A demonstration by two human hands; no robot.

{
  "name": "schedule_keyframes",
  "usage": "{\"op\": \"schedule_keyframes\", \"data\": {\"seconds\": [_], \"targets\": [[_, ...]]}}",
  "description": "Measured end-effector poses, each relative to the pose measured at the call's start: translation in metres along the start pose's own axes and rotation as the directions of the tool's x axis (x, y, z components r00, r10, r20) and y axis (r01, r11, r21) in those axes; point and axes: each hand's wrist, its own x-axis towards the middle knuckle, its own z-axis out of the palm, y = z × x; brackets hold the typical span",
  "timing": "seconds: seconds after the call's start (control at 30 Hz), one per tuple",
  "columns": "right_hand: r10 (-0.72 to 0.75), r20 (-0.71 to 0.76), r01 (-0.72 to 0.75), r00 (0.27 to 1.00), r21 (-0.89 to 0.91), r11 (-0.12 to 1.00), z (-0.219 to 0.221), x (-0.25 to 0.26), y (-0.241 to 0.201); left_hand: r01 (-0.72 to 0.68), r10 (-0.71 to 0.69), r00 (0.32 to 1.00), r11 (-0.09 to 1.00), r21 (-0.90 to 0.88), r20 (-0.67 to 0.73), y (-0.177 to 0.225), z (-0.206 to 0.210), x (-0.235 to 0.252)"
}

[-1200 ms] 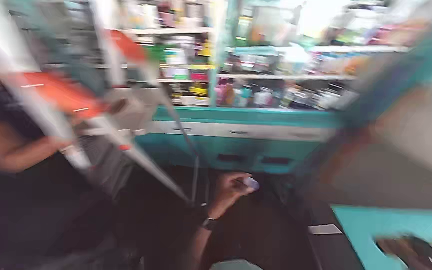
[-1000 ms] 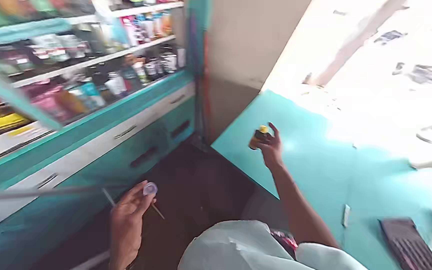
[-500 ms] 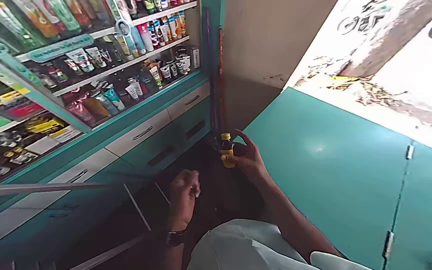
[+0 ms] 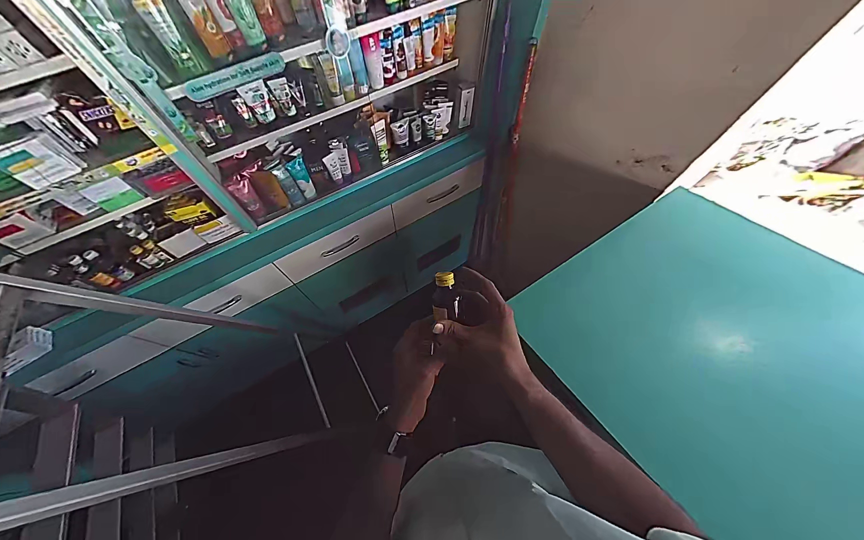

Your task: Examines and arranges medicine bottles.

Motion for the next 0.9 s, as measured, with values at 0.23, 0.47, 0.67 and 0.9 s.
{"op": "schedule_keyframes", "data": {"seconds": [0.23,0.47,0.67,0.9], "targets": [[0.008,0.279,-0.109,0.96,0.348,0.931,-0.002,0.003,-0.006,0.262,-0.165,0.958,0.838,-0.478,0.235,0.001,-0.031,-0.002],[0.008,0.166,-0.055,0.986,0.279,0.959,0.013,-0.005,-0.007,0.234,-0.154,0.962,0.892,-0.387,0.226,0.006,-0.031,-0.007],[-0.005,0.192,-0.044,0.981,0.246,0.968,0.017,-0.01,-0.008,0.261,-0.194,0.961,0.866,-0.427,0.195,0.008,-0.036,-0.012],[-0.044,0.295,-0.011,0.954,0.18,0.984,0.002,0.015,-0.02,0.23,-0.184,0.965,0.938,-0.259,0.187,0.011,-0.037,-0.017]]}}
